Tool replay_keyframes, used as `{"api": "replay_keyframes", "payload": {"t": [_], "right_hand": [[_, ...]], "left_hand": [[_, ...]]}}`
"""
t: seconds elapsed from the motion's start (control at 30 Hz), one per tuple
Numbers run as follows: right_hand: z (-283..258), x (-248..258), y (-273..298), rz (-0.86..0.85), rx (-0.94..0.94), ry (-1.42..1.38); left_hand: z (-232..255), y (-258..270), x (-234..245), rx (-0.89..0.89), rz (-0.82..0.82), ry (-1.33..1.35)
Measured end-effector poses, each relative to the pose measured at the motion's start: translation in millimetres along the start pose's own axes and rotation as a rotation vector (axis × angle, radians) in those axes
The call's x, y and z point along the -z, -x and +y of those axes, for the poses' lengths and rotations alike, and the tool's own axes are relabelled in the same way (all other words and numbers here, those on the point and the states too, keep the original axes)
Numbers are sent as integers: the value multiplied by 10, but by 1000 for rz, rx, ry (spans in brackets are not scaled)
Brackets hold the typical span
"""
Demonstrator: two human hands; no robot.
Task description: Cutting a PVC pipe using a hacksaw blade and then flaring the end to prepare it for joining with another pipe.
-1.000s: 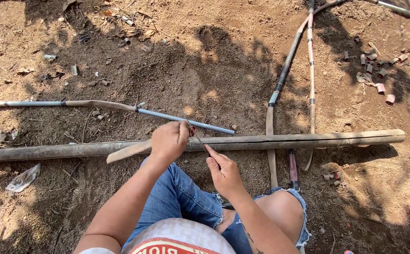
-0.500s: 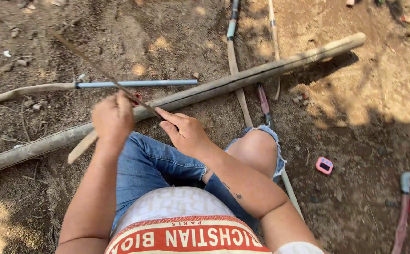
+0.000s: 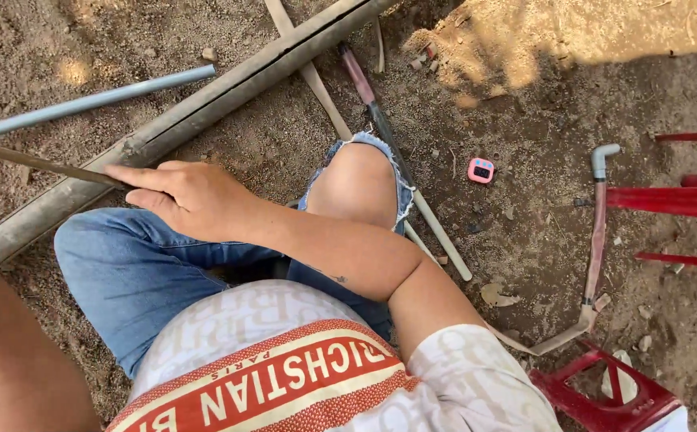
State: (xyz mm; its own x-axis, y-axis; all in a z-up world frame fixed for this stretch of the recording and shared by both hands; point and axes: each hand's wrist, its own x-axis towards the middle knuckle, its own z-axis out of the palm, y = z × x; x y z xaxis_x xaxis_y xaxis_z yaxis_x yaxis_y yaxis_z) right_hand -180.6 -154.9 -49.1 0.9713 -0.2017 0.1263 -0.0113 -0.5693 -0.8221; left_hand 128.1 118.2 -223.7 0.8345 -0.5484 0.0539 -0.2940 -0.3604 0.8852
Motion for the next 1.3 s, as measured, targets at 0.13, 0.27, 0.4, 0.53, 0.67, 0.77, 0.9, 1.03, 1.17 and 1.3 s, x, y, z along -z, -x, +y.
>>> {"api": "replay_keyframes", "payload": {"t": [0.13, 0.27, 0.4, 0.53, 0.67, 0.77, 0.9, 1.03, 1.17, 1.3], "right_hand": [[34, 63, -85, 28, -25, -52], [41, 48, -125, 46, -46, -65], [74, 61, -43, -24, 12, -87], [31, 35, -76, 39, 10, -183], [-18, 105, -102, 47, -124, -378], [49, 145, -113, 22, -144, -368], [251, -6, -60, 52, -42, -443], [217, 22, -76, 58, -46, -412], [228, 56, -85, 131, -108, -501], [235, 124, -105, 149, -111, -531]], "left_hand": [[2116, 653, -631, -26, 177, -199], [2254, 583, -707, 47, 201, 95], [2153, 534, -492, -96, 252, -37], [2258, 606, -769, -38, 164, -28], [2534, 749, -955, 54, 100, -53], [2658, 659, -884, -57, 156, -15], [2794, 707, -972, -106, 189, -148], [2892, 764, -1193, -44, 173, -96], [3056, 795, -1253, -58, 93, -136], [2944, 819, -1320, -74, 57, -81]]}}
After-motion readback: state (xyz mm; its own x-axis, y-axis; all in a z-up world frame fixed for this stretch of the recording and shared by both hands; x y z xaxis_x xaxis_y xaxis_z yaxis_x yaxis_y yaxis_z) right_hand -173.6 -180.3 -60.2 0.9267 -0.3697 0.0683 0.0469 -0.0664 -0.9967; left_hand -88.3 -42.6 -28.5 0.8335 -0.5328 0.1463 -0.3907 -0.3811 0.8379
